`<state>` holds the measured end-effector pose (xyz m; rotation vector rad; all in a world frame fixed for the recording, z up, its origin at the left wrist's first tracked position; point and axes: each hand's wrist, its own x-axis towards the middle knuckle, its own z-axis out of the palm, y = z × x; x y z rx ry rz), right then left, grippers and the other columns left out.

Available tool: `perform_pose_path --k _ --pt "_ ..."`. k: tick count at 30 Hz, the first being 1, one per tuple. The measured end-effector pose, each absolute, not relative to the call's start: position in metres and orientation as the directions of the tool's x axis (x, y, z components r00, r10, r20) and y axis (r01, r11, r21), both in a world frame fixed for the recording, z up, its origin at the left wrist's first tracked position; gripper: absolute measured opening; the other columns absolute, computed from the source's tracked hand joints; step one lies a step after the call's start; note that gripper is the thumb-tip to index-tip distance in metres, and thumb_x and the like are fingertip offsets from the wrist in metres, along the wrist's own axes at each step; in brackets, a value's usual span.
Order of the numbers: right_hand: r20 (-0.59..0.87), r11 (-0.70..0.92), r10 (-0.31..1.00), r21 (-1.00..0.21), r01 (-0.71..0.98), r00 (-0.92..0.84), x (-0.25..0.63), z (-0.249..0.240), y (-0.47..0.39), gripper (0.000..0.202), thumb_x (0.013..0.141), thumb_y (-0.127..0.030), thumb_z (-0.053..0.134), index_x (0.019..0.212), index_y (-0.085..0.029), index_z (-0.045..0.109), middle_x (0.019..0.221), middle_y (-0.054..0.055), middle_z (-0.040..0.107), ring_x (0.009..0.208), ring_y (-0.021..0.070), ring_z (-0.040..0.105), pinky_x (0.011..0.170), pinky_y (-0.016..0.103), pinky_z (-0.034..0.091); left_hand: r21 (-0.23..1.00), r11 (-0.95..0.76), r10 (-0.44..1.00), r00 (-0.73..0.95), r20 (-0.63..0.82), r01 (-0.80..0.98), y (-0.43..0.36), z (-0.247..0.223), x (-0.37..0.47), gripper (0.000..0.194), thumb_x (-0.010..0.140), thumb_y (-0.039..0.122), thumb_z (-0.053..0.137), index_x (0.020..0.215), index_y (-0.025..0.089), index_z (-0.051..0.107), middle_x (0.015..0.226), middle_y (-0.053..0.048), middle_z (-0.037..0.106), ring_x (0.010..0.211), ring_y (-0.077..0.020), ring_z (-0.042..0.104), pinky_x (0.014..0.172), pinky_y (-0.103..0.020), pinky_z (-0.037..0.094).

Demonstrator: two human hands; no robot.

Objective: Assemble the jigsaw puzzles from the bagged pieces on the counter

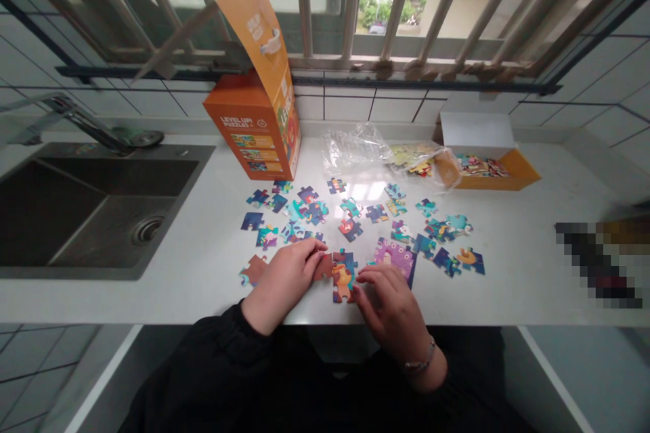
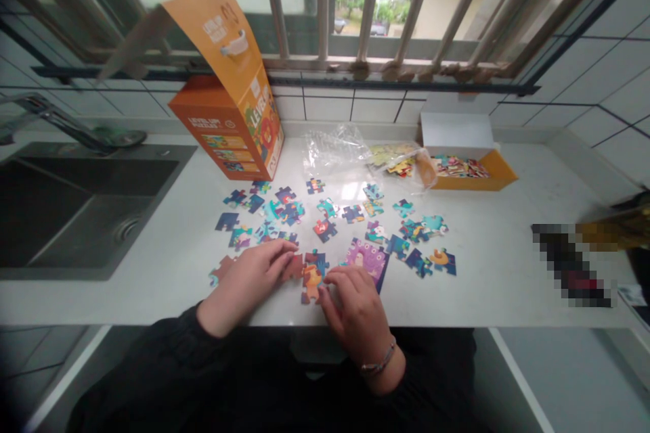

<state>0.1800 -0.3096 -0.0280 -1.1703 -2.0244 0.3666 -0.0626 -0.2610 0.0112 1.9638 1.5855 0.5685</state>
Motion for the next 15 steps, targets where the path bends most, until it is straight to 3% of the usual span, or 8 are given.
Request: perform_pose_path --k 4,15 --pt "0.449 0.538 0.837 -0.568 0.623 -0.313 0.178 -0.03 -0.31 0.008 0.105 -0.019 0.064 0.113 -0.022 0.064 0.108 0.008 0.072 0.105 0.0256 0.066 0.095 0.044 0.055 0.598 -0.254 0.963 0.256 0.083 0.76 -0.253 0.006 -0.061 0.021 0.104 0.017 0.058 0.11 0.023 0.078 0.107 -0.005 0.082 0.099 -0.0231 0.077 0.093 -0.037 0.059" --pt "0.44 0.537 0.838 -0.565 0.626 -0.322 0.178 -0.029 -0.309 0.008 0.105 -0.018 0.062 0.111 -0.023 0.063 0.106 0.007 0.072 0.103 0.0256 0.066 0.094 0.044 0.055 0.525 -0.314 0.949 0.282 0.142 0.791 -0.251 -0.017 -0.06 0.019 0.107 0.017 0.059 0.11 0.021 0.077 0.104 -0.007 0.077 0.097 -0.023 0.073 0.09 -0.038 0.059"
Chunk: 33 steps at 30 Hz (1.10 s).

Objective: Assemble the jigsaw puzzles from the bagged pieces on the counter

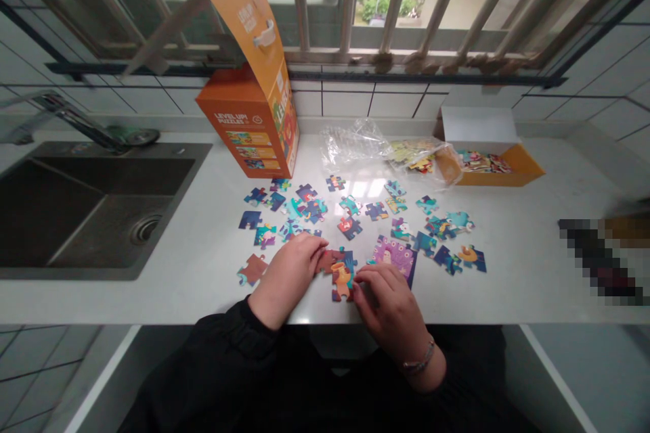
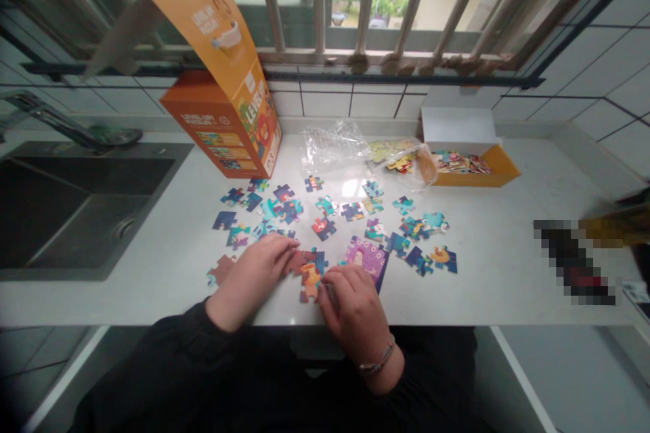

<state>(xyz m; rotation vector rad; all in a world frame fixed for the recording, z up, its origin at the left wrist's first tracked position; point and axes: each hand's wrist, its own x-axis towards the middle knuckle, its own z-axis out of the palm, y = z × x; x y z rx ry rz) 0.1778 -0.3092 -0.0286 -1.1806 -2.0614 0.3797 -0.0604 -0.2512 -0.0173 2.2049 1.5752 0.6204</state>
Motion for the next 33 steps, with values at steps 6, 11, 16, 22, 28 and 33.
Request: perform_pose_path --k 6,11,16,22,28,33 --pt "0.435 0.529 0.842 -0.554 0.642 -0.319 0.178 -0.03 -0.31 0.007 0.104 -0.019 0.063 0.11 -0.023 0.066 0.107 0.008 0.073 0.105 0.0262 0.067 0.095 0.045 0.055 0.481 -0.299 0.953 0.285 0.105 0.824 -0.255 -0.011 -0.056 0.015 0.105 0.017 0.065 0.116 0.019 0.074 0.112 -0.009 0.067 0.103 -0.0248 0.07 0.092 -0.04 0.06" --pt "0.441 0.536 0.837 -0.538 0.651 -0.325 0.177 -0.03 -0.31 0.009 0.103 -0.018 0.064 0.11 -0.023 0.068 0.11 0.008 0.074 0.107 0.026 0.068 0.099 0.046 0.056 0.43 -0.358 0.934 0.323 0.155 0.829 -0.263 -0.001 -0.057 0.012 0.107 0.019 0.062 0.113 0.019 0.072 0.115 -0.01 0.066 0.107 -0.0265 0.068 0.096 -0.044 0.06" --pt "0.421 0.577 0.81 -0.447 0.683 -0.409 0.175 -0.03 -0.311 0.032 0.105 -0.024 0.064 0.136 -0.021 0.066 0.137 0.012 0.074 0.132 0.0303 0.063 0.114 0.053 0.051 0.387 -0.518 0.855 0.47 0.219 0.763 -0.282 -0.005 -0.061 0.02 0.11 0.024 0.058 0.122 0.022 0.074 0.129 -0.011 0.073 0.123 -0.0284 0.067 0.106 -0.05 0.057" --pt "0.303 0.6 0.799 -0.348 0.72 -0.519 0.173 -0.035 -0.312 0.056 0.105 -0.034 0.067 0.158 -0.024 0.055 0.162 0.011 0.061 0.15 0.0337 0.054 0.13 0.062 0.033 0.298 -0.544 0.839 0.494 0.229 0.785 -0.305 -0.015 -0.056 0.033 0.11 0.021 0.057 0.142 0.021 0.068 0.146 -0.014 0.07 0.131 -0.03 0.067 0.111 -0.053 0.055" --pt "0.254 0.599 0.8 -0.317 0.735 -0.543 0.17 -0.035 -0.312 0.066 0.103 -0.037 0.07 0.165 -0.026 0.049 0.166 0.011 0.056 0.15 0.0351 0.053 0.131 0.063 0.031 0.308 -0.531 0.847 0.481 0.225 0.79 -0.308 -0.01 -0.056 0.036 0.109 0.018 0.055 0.143 0.02 0.067 0.147 -0.014 0.07 0.133 -0.0303 0.067 0.114 -0.054 0.054" --pt "0.265 0.609 0.793 -0.313 0.729 -0.549 0.17 -0.035 -0.311 0.062 0.103 -0.038 0.071 0.161 -0.025 0.053 0.164 0.011 0.059 0.149 0.0347 0.054 0.131 0.062 0.03 0.289 -0.411 0.906 0.35 0.239 0.865 -0.306 -0.008 -0.071 0.03 0.109 0.02 0.052 0.133 0.018 0.07 0.137 -0.015 0.073 0.129 -0.0323 0.067 0.111 -0.054 0.055"
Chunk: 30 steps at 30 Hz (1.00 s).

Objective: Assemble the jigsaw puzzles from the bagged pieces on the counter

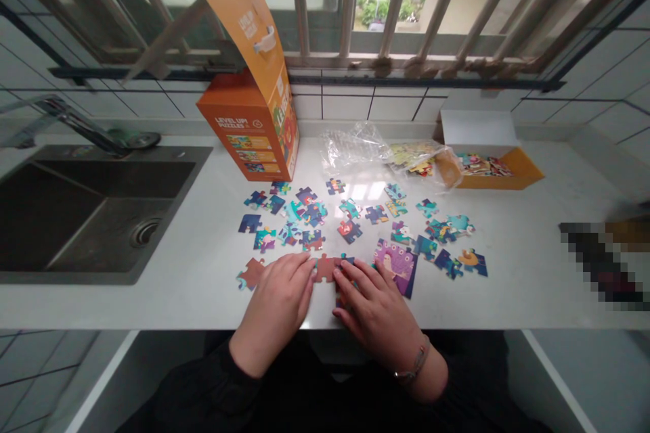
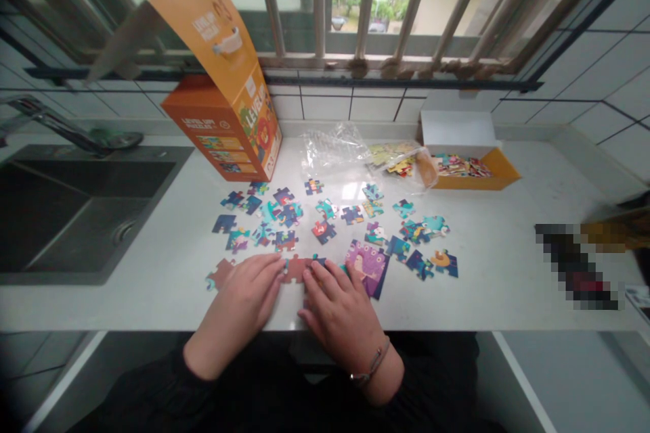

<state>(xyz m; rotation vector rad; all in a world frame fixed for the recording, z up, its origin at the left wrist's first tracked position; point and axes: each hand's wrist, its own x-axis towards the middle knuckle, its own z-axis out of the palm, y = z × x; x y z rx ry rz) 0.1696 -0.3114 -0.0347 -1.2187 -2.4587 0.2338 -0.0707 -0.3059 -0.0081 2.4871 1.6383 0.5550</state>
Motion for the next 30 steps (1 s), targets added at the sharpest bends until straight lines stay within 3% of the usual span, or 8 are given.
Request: perform_pose_path --k 11,19,22,25,30 --pt "0.227 0.642 0.765 -0.326 0.694 -0.602 0.154 -0.033 -0.305 0.062 0.104 -0.041 0.07 0.161 -0.023 0.053 0.166 0.011 0.055 0.15 0.0365 0.052 0.128 0.064 0.036 0.279 -0.356 0.922 0.286 0.263 0.892 -0.318 -0.014 -0.103 0.025 0.107 0.023 0.053 0.117 0.02 0.076 0.133 -0.016 0.075 0.123 -0.0341 0.071 0.11 -0.057 0.058" --pt "0.255 0.646 0.763 -0.34 0.683 -0.595 0.152 -0.025 -0.299 0.058 0.104 -0.037 0.07 0.158 -0.023 0.055 0.163 0.013 0.058 0.149 0.0347 0.053 0.127 0.063 0.038 0.273 -0.403 0.91 0.349 0.225 0.873 -0.287 0.001 -0.096 0.026 0.106 0.018 0.056 0.124 0.02 0.075 0.133 -0.013 0.076 0.125 -0.0327 0.069 0.111 -0.057 0.055" --pt "0.273 0.64 0.769 -0.318 0.7 -0.579 0.152 -0.009 -0.279 0.045 0.106 -0.031 0.065 0.15 -0.019 0.06 0.153 0.015 0.066 0.139 0.0336 0.06 0.121 0.058 0.045 0.315 -0.463 0.885 0.415 0.211 0.828 -0.288 0.005 -0.086 0.022 0.108 0.023 0.057 0.118 0.021 0.076 0.125 -0.011 0.077 0.117 -0.0301 0.07 0.106 -0.053 0.058" --pt "0.226 0.626 0.779 -0.283 0.726 -0.584 0.146 0.006 -0.249 0.031 0.106 -0.025 0.065 0.136 -0.02 0.068 0.133 0.013 0.075 0.123 0.0313 0.066 0.106 0.049 0.054 0.382 -0.476 0.88 0.427 0.21 0.793 -0.297 0.003 -0.078 0.023 0.11 0.022 0.055 0.12 0.02 0.075 0.125 -0.011 0.076 0.115 -0.0282 0.071 0.102 -0.05 0.06" --pt "0.129 0.68 0.726 -0.277 0.679 -0.675 0.122 0.008 -0.204 0.02 0.102 -0.02 0.069 0.121 -0.022 0.073 0.12 0.01 0.077 0.114 0.0267 0.067 0.096 0.039 0.055 0.408 -0.464 0.886 0.404 0.23 0.786 -0.308 -0.005 -0.073 0.028 0.11 0.02 0.053 0.13 0.019 0.072 0.135 -0.014 0.074 0.121 -0.0295 0.071 0.106 -0.052 0.06"
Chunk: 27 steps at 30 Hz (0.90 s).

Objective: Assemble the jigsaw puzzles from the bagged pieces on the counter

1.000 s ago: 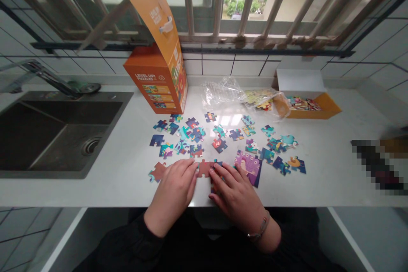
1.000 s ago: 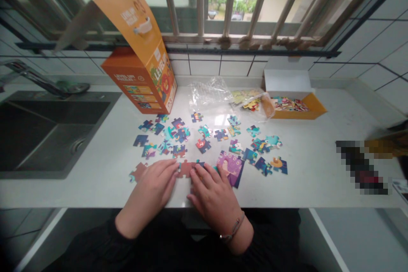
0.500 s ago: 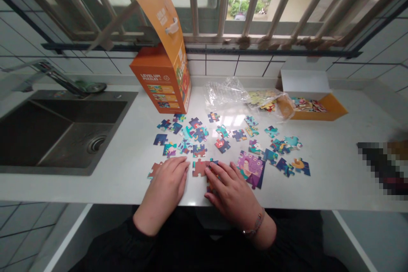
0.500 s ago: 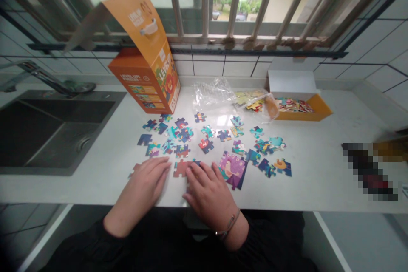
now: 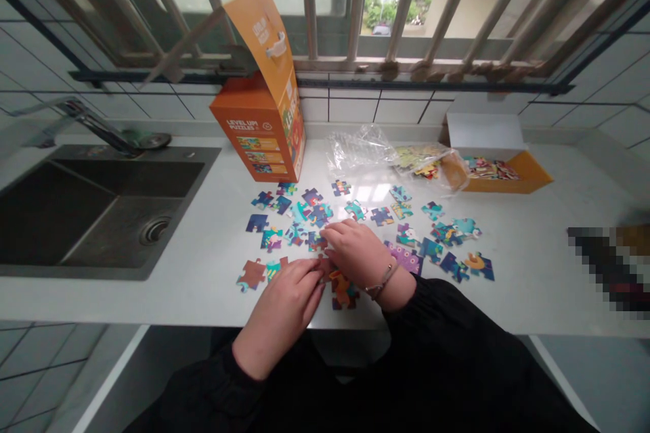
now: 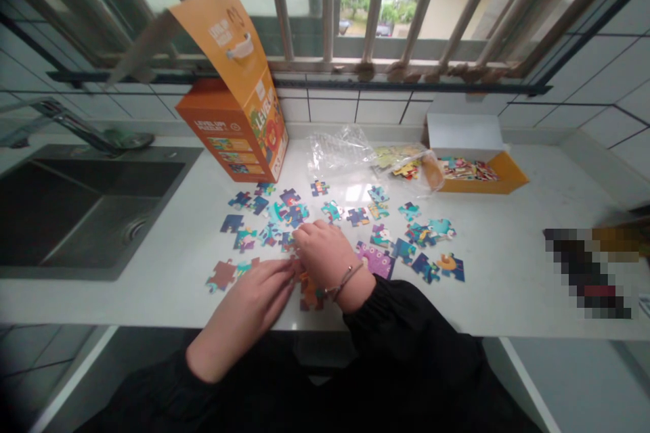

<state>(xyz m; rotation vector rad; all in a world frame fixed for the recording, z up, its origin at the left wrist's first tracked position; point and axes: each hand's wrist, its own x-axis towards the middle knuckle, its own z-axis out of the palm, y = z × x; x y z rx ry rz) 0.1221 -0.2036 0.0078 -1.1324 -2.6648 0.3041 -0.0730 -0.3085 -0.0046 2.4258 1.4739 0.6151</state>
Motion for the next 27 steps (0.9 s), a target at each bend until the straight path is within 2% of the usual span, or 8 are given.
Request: perform_pose_path --k 4,8,15,21,27 --pt "0.107 0.704 0.698 -0.28 0.652 -0.708 0.112 0.001 -0.189 0.014 0.105 -0.021 0.067 0.114 -0.022 0.077 0.114 0.01 0.076 0.108 0.0239 0.067 0.097 0.036 0.053 0.379 -0.449 0.893 0.395 0.215 0.809 -0.315 -0.007 -0.074 0.034 0.107 0.017 0.055 0.138 0.02 0.07 0.138 -0.015 0.072 0.126 -0.0319 0.071 0.109 -0.055 0.06" --pt "0.149 0.73 0.672 -0.299 0.614 -0.726 0.118 0.0 -0.192 0.016 0.103 -0.024 0.071 0.117 -0.021 0.078 0.112 0.01 0.076 0.106 0.0241 0.065 0.097 0.037 0.052 0.349 -0.446 0.895 0.398 0.202 0.824 -0.318 -0.008 -0.076 0.037 0.106 0.017 0.055 0.141 0.022 0.068 0.141 -0.015 0.071 0.127 -0.0331 0.07 0.112 -0.058 0.057" --pt "0.154 0.771 0.618 -0.307 0.558 -0.771 0.128 -0.003 -0.198 0.009 0.1 -0.027 0.078 0.102 -0.032 0.084 0.119 0.005 0.075 0.105 0.0238 0.063 0.096 0.038 0.052 0.344 -0.458 0.889 0.412 0.199 0.82 -0.319 -0.011 -0.076 0.038 0.107 0.016 0.053 0.142 0.021 0.066 0.142 -0.016 0.069 0.129 -0.0331 0.068 0.115 -0.059 0.054" --pt "0.124 0.767 0.634 -0.227 0.6 -0.764 0.128 -0.005 -0.206 0.015 0.102 -0.027 0.075 0.113 -0.032 0.082 0.127 0.007 0.073 0.111 0.0282 0.062 0.095 0.042 0.054 0.3 -0.402 0.915 0.368 0.167 0.865 -0.321 -0.012 -0.074 0.048 0.103 0.015 0.059 0.15 0.02 0.06 0.154 -0.02 0.059 0.142 -0.0374 0.058 0.118 -0.062 0.051" --pt "0.082 0.759 0.642 -0.204 0.618 -0.762 0.132 -0.001 -0.215 0.024 0.105 -0.025 0.068 0.126 -0.032 0.078 0.142 0.008 0.069 0.116 0.0299 0.062 0.098 0.047 0.056 0.277 -0.404 0.914 0.368 0.173 0.872 -0.32 -0.015 -0.075 0.044 0.102 0.016 0.061 0.145 0.02 0.064 0.153 -0.02 0.06 0.14 -0.0368 0.059 0.121 -0.063 0.048"
